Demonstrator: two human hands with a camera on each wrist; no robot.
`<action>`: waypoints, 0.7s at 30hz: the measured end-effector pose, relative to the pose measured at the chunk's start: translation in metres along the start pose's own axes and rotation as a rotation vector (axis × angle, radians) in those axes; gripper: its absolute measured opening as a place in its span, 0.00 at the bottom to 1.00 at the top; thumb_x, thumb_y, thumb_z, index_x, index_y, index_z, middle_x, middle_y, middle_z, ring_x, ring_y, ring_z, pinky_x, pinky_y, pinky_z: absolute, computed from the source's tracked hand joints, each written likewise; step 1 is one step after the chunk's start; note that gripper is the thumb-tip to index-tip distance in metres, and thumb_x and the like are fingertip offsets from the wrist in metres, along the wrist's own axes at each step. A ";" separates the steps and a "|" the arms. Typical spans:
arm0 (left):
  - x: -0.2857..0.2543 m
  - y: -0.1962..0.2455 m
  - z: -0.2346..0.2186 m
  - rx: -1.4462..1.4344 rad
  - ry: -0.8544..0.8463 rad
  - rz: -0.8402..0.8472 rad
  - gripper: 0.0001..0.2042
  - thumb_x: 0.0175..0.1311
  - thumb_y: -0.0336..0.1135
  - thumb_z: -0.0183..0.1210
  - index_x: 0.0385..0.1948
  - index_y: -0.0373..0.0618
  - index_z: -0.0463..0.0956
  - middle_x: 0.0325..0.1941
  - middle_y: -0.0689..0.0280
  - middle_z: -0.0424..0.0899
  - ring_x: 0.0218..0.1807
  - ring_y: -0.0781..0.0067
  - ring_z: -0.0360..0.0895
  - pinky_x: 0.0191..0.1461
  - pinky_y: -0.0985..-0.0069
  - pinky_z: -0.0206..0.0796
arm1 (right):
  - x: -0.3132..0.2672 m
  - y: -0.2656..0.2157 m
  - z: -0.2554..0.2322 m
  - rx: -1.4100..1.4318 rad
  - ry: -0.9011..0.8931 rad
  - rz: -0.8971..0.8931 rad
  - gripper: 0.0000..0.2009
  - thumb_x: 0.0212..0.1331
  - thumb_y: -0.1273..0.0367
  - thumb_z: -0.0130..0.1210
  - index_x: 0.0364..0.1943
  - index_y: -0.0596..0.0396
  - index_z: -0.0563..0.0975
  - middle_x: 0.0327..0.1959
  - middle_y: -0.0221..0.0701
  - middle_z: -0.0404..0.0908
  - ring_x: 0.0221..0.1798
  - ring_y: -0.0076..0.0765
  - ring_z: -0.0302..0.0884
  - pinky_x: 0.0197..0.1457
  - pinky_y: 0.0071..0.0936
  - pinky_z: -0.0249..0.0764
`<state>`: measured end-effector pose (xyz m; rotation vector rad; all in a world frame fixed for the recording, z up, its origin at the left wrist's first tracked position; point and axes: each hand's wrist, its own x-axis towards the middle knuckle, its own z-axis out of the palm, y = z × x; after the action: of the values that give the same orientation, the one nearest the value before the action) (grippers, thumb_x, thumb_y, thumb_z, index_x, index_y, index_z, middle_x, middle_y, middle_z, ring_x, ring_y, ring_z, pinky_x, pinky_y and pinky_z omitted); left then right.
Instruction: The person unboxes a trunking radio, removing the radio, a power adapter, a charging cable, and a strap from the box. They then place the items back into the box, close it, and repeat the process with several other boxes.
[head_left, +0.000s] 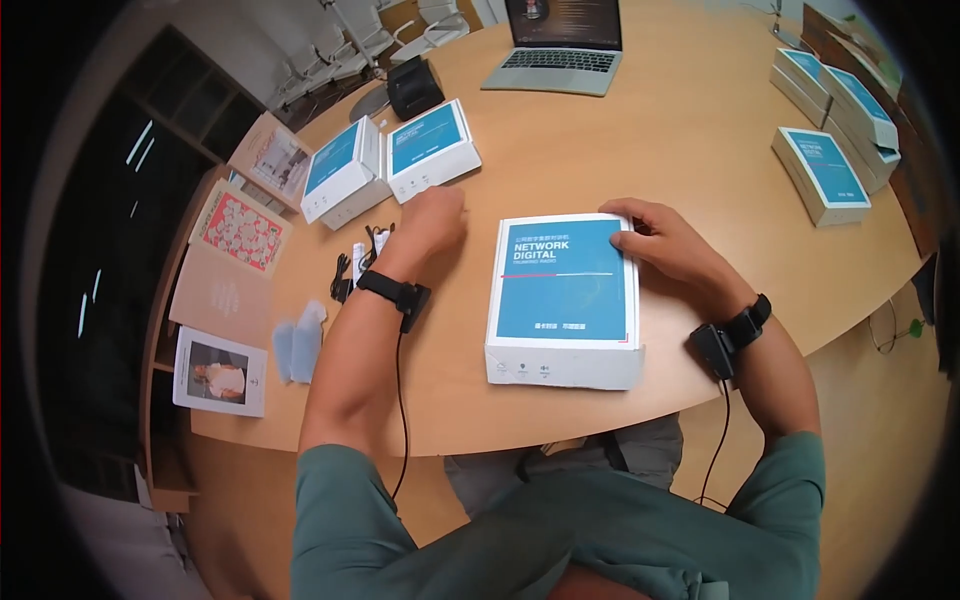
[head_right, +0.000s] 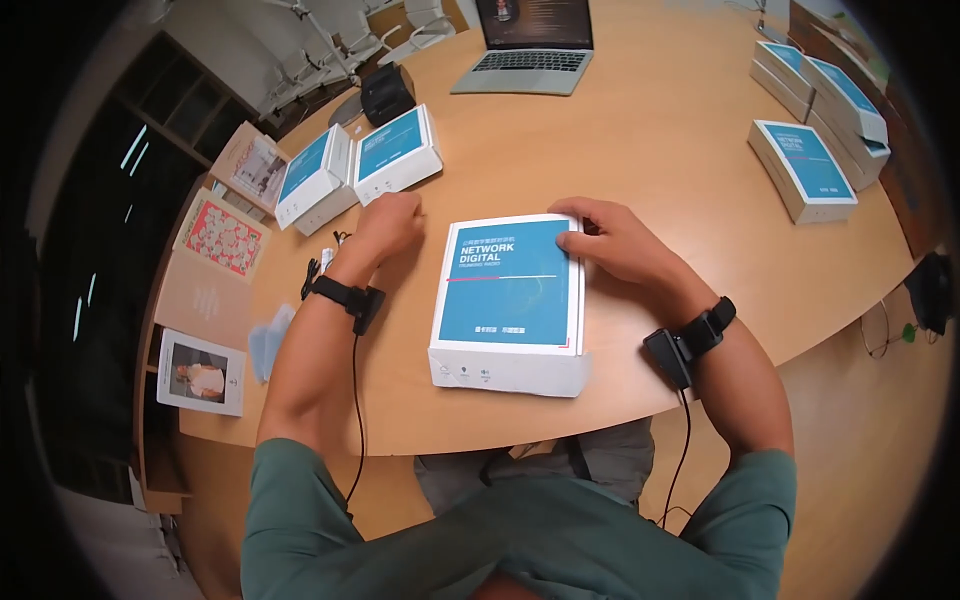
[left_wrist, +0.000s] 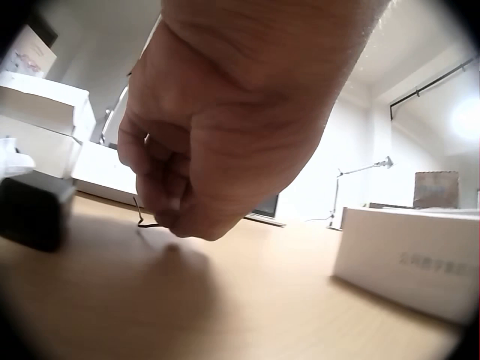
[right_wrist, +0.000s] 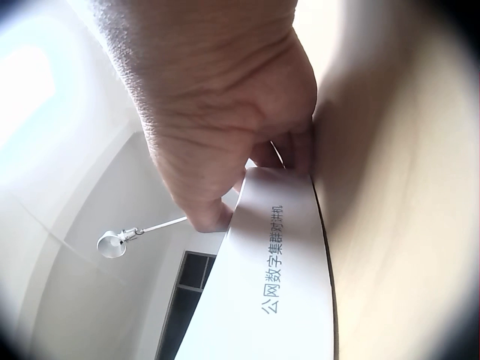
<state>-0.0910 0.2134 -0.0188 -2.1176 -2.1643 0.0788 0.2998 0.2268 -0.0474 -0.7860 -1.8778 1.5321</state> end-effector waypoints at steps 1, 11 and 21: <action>0.004 0.018 -0.013 -0.112 0.007 0.053 0.08 0.71 0.34 0.60 0.42 0.43 0.87 0.45 0.48 0.92 0.49 0.39 0.88 0.53 0.48 0.78 | 0.001 0.000 0.000 -0.009 -0.006 -0.012 0.21 0.70 0.68 0.61 0.63 0.65 0.82 0.51 0.33 0.87 0.52 0.28 0.80 0.61 0.29 0.77; 0.122 0.071 0.001 -0.316 0.264 0.244 0.12 0.69 0.31 0.60 0.50 0.40 0.85 0.44 0.48 0.92 0.46 0.40 0.88 0.51 0.55 0.80 | 0.001 -0.004 -0.003 -0.090 -0.010 -0.017 0.21 0.73 0.68 0.61 0.65 0.63 0.81 0.51 0.34 0.87 0.53 0.29 0.81 0.61 0.28 0.77; -0.064 0.074 -0.091 -0.652 -0.265 0.393 0.31 0.66 0.44 0.72 0.71 0.44 0.77 0.69 0.49 0.83 0.68 0.55 0.82 0.70 0.60 0.74 | 0.003 0.010 0.002 -0.009 0.034 -0.055 0.18 0.78 0.66 0.61 0.64 0.63 0.82 0.49 0.38 0.89 0.51 0.31 0.83 0.59 0.31 0.79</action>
<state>-0.0055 0.1475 0.0605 -3.0291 -2.0555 -0.3877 0.2971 0.2300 -0.0575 -0.7536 -1.8677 1.4693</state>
